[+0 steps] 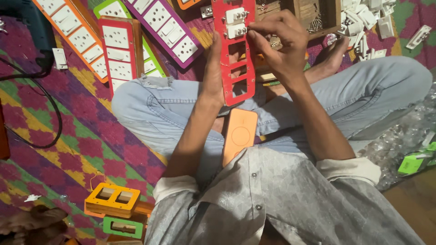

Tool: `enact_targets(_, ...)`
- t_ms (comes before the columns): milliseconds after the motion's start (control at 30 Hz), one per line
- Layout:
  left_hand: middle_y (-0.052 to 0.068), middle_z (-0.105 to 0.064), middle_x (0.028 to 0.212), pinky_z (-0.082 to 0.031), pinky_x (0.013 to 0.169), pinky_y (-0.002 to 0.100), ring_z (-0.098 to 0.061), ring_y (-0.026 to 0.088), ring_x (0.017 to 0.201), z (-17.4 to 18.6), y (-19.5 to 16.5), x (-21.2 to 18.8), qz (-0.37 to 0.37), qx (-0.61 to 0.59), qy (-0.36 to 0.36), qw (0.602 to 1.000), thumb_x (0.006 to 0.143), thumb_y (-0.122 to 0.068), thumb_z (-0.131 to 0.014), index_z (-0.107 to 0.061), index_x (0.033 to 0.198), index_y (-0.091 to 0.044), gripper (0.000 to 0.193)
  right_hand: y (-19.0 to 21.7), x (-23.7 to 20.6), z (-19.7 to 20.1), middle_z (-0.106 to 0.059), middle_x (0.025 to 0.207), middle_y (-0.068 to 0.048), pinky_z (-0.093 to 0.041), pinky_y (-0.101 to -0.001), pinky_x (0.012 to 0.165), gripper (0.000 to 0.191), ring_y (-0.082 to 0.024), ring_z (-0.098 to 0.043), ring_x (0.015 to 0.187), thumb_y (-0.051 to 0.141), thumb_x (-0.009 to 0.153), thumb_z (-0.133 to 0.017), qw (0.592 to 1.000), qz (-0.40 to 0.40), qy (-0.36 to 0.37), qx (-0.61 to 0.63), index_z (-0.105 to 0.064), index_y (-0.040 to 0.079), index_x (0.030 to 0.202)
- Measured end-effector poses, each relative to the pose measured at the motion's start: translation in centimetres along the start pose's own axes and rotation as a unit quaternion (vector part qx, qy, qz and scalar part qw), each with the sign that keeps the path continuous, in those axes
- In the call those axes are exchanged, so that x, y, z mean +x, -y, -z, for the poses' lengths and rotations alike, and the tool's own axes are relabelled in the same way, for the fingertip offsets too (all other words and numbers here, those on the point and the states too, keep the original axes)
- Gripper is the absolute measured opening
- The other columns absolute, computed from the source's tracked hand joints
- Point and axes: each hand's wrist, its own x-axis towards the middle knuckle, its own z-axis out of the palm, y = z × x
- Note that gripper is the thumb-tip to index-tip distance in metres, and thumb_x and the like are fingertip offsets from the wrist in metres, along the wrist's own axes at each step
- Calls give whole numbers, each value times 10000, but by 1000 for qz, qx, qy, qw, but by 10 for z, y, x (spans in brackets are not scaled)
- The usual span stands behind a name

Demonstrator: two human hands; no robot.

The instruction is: The person assembles a red electrical switchboard by inserting white socket modules and switches into the frame and securing them with screws. The person handles multiple switchboard units and components on the floor.

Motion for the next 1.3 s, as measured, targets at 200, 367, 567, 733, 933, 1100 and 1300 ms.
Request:
enact_targets(200, 157, -660, 1233, -627, 796, 366, -698, 217, 1011, 2, 1, -1, 14, -21, 14, 1000, 988, -682, -549, -501, 1450, -22, 807, 2, -1, -2, -665, 1094, -75, -507, -242, 780, 198, -135, -638, 962, -58, 1016, -827, 999, -23, -7, 35, -778, 29, 1187)
enact_targets(367, 146, -657, 1219, -630, 773, 365, -707, 211, 994, 3, 3, -1, 39, -49, 21, 998, 965, -694, -555, -503, 1442, -31, 819, 3, -2, -4, -634, 1072, -68, -491, -258, 797, 213, -129, -608, 935, -54, 993, -845, 999, -31, -3, 28, -778, 25, 1179)
enact_targets(567, 148, -651, 1231, -614, 843, 334, -693, 206, 1037, 3, 4, 0, -8, -34, 41, 999, 1051, -642, -537, -519, 1446, -8, 747, 1, -3, -7, -611, 1064, -57, -500, -263, 823, 221, -134, -610, 975, -48, 977, -860, 999, -26, -19, 15, -786, 31, 1170)
enact_targets(733, 130, -654, 1267, -610, 898, 325, -686, 186, 1098, 1, 3, 0, 19, -66, 42, 997, 1005, -649, -531, -518, 1434, -25, 757, 1, -4, -8, -616, 1078, -51, -499, -256, 809, 211, -122, -605, 957, -46, 988, -852, 999, -36, -21, 25, -784, 35, 1170)
enact_targets(933, 115, -647, 1262, -604, 853, 318, -681, 183, 1087, 2, 2, -1, 40, -71, 49, 995, 995, -695, -531, -518, 1444, -40, 794, -1, -7, -8, -601, 1054, -46, -481, -244, 774, 210, -120, -587, 925, -39, 975, -867, 999, -37, -25, 14, -788, 30, 1157)
enact_targets(1100, 104, -641, 1249, -602, 849, 319, -680, 179, 1087, 2, 4, -1, 29, -59, 40, 997, 992, -684, -547, -513, 1446, -45, 785, -3, -4, -4, -610, 1011, -46, -462, -258, 765, 194, -128, -573, 866, -1, 923, -905, 998, -53, -33, -1, -795, 36, 1079)
enact_targets(1300, 122, -656, 1211, -617, 844, 351, -699, 199, 1041, 4, 1, -4, 27, -84, 37, 995, 1005, -691, -532, -529, 1431, -20, 795, 13, 2, 4, -584, 1102, -85, -468, -364, 946, 264, -228, -552, 1121, 122, 822, -979, 992, 64, 36, -101, -797, 91, 1010)
